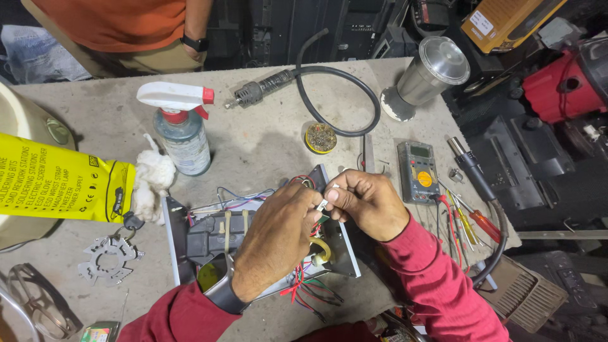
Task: The person repairs an electronic appliance chassis on a cluttered workbench. They strip and twist wire ends by hand, position the wiring harness inside the metal enclosure, and use pliers to crimp and secure connections, working around a transformer and multimeter.
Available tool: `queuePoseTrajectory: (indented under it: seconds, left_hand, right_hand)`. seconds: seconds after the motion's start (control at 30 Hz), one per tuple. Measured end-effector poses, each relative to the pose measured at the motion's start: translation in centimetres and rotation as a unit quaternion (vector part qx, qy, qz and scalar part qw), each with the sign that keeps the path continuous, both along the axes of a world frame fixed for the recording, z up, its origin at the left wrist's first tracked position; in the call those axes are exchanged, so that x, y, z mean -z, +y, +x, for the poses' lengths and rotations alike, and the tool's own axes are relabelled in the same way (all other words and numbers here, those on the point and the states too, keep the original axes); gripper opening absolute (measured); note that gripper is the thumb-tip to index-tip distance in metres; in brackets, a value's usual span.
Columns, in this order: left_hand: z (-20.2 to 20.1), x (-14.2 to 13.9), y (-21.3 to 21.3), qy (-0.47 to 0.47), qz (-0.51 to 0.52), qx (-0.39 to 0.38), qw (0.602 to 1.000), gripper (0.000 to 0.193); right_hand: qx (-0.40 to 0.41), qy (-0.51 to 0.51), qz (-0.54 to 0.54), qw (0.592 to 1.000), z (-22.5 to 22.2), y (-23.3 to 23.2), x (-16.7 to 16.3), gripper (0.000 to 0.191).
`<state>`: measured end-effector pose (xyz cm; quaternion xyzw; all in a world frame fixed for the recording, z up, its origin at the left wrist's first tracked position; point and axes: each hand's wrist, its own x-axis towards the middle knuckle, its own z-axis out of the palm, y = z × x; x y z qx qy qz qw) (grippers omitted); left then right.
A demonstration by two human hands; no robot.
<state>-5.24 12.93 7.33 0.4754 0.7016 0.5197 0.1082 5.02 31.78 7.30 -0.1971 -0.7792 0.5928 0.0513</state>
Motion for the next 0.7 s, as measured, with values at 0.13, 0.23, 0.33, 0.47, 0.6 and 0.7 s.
queuePoseTrajectory:
  seconds: [0.13,0.23,0.33,0.47,0.6,0.7]
  left_hand:
    - [-0.3,0.1,0.1,-0.021,-0.002,0.009,1.0,0.024]
    - [-0.4,0.3,0.2,-0.031,0.004,0.012,0.999,0.021]
    - [-0.5,0.5,0.3,-0.043,0.008,0.022,0.999,0.019]
    - [-0.5,0.7,0.6,-0.045,0.039,0.019,0.998,0.014]
    - [-0.6,0.6,0.8,-0.073,0.004,0.01,0.997,0.012]
    - [-0.8,0.8,0.7,-0.081,0.017,0.015,0.996,0.012]
  right_hand:
    - [0.012,0.02,0.029,0.999,0.2,-0.4,-0.3,0.017]
    - [0.023,0.04,0.027,0.999,0.3,-0.5,-0.2,0.016]
    - [0.038,0.052,0.023,0.998,0.4,-0.5,0.1,0.016]
    - [0.051,0.056,0.033,0.997,0.4,-0.9,0.3,0.015]
    - [0.042,0.074,0.023,0.996,0.5,-1.1,-0.3,0.012]
    - [-0.002,0.103,-0.004,0.995,0.8,-0.7,-0.8,0.014]
